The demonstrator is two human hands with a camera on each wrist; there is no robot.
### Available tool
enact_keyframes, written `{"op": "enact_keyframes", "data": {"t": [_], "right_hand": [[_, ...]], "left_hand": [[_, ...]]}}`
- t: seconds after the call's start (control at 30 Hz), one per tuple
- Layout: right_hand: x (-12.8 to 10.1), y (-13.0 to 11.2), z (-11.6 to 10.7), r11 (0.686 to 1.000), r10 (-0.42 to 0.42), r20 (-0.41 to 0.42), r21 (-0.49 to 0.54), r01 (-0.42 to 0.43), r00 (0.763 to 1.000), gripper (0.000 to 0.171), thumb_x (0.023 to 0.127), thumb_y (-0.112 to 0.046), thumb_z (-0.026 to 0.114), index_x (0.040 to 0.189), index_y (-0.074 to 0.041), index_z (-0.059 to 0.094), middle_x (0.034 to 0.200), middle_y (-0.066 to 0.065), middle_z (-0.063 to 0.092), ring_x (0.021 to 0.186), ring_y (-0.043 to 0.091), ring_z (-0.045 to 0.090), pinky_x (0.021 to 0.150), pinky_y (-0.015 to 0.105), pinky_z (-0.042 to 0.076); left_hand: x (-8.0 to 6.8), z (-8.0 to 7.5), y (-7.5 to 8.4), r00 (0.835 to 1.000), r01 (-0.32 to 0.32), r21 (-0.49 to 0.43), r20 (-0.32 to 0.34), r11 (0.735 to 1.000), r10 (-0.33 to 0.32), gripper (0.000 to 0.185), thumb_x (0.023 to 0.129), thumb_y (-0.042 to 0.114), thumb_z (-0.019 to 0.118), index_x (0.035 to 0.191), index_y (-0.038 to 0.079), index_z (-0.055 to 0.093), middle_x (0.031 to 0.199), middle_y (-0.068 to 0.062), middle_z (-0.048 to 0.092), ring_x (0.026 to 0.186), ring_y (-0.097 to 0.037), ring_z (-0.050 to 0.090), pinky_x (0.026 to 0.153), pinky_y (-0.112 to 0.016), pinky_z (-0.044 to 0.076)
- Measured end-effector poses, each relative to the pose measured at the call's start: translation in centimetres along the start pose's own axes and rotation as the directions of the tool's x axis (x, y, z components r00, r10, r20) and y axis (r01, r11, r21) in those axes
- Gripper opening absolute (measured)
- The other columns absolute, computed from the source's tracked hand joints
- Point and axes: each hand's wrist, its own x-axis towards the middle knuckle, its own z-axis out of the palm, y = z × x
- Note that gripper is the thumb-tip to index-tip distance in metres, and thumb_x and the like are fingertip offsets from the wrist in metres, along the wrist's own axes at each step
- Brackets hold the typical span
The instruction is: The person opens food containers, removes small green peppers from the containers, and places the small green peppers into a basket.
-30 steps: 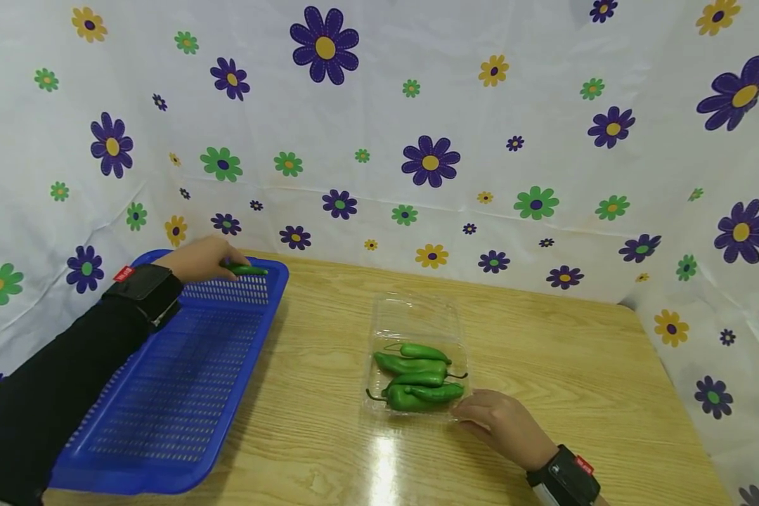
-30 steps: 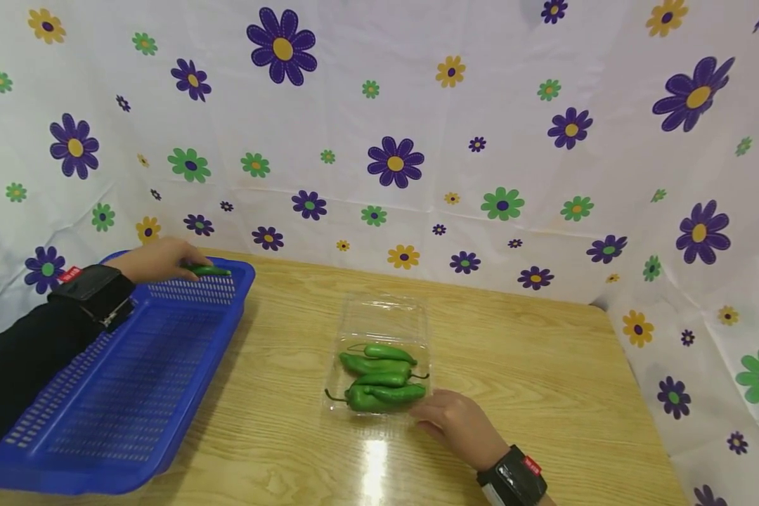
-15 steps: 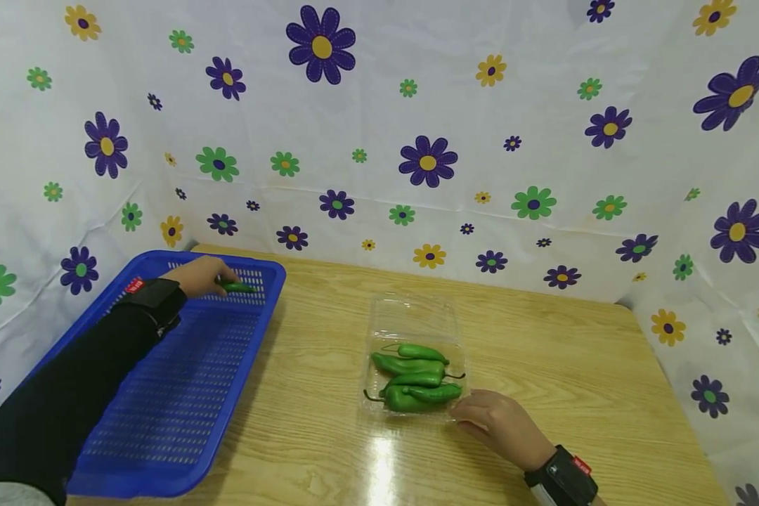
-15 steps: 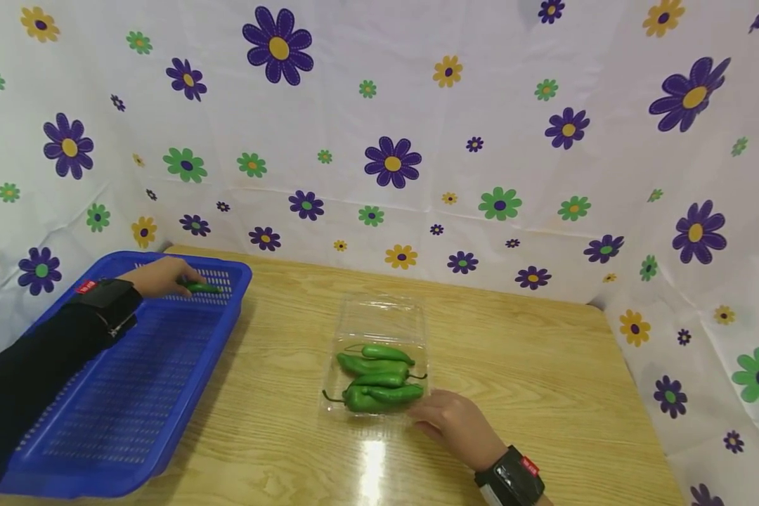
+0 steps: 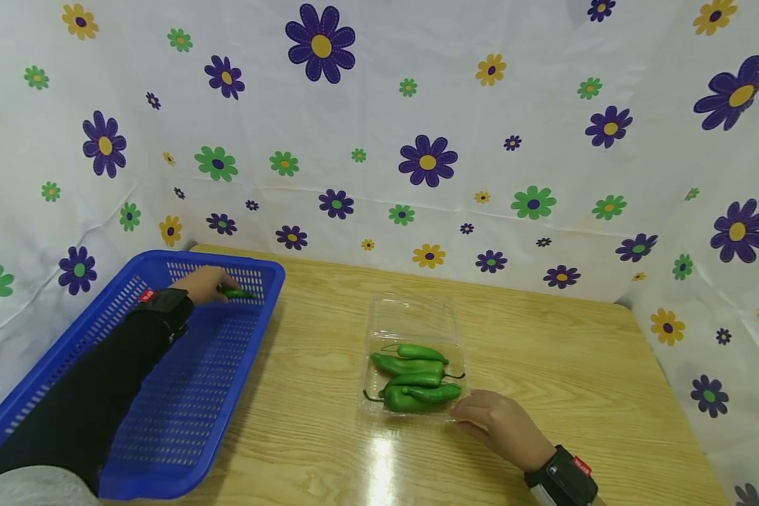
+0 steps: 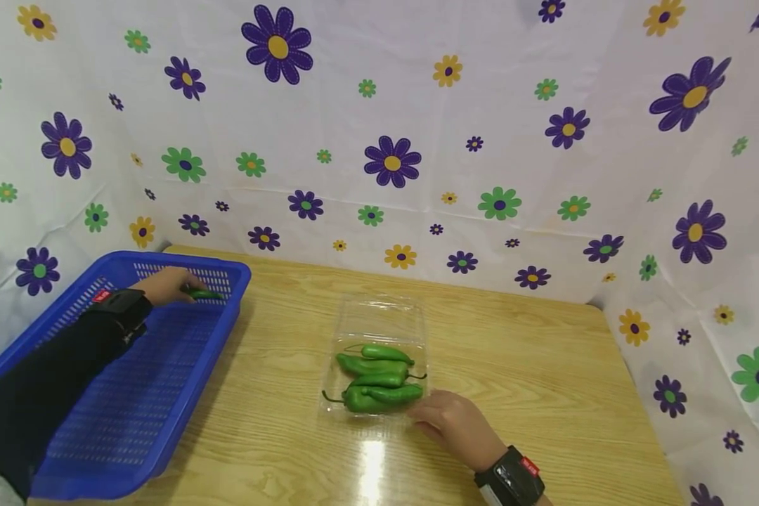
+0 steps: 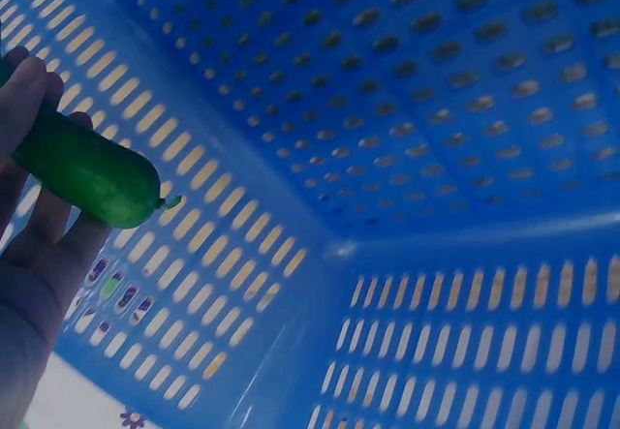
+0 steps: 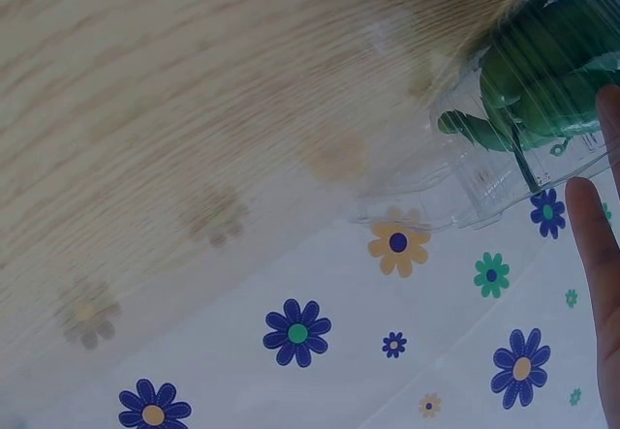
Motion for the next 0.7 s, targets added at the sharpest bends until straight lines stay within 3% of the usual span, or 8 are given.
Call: {"op": "enact_keyframes", "data": {"t": [0.3, 0.7], "right_hand": [[0.0, -0.1, 0.0, 1.0, 0.007, 0.006, 0.009, -0.007, 1.0, 0.026, 0.067, -0.007, 0.08, 0.091, -0.015, 0.073, 0.087, -0.006, 0.071, 0.081, 0.008, 0.066, 0.083, 0.033, 0.055], [0.0, 0.0, 0.0, 1.0, 0.024, 0.02, 0.003, -0.024, 1.0, 0.026, 0.068, -0.007, 0.08, 0.091, -0.015, 0.073, 0.086, -0.007, 0.071, 0.082, 0.007, 0.067, 0.083, 0.032, 0.055]], "left_hand": [[-0.1, 1.8, -1.5, 0.999, -0.011, 0.008, -0.049, 1.0, 0.011, 0.03, 0.078, -0.001, 0.069, 0.108, -0.003, 0.069, 0.103, -0.02, 0.069, 0.095, -0.035, 0.065, 0.084, -0.05, 0.051], [-0.2, 3.1, -2.6, 0.996, -0.01, 0.039, -0.093, 0.999, 0.013, 0.031, 0.073, -0.004, 0.072, 0.104, -0.001, 0.071, 0.099, -0.017, 0.071, 0.092, -0.033, 0.066, 0.083, -0.051, 0.052]]}}
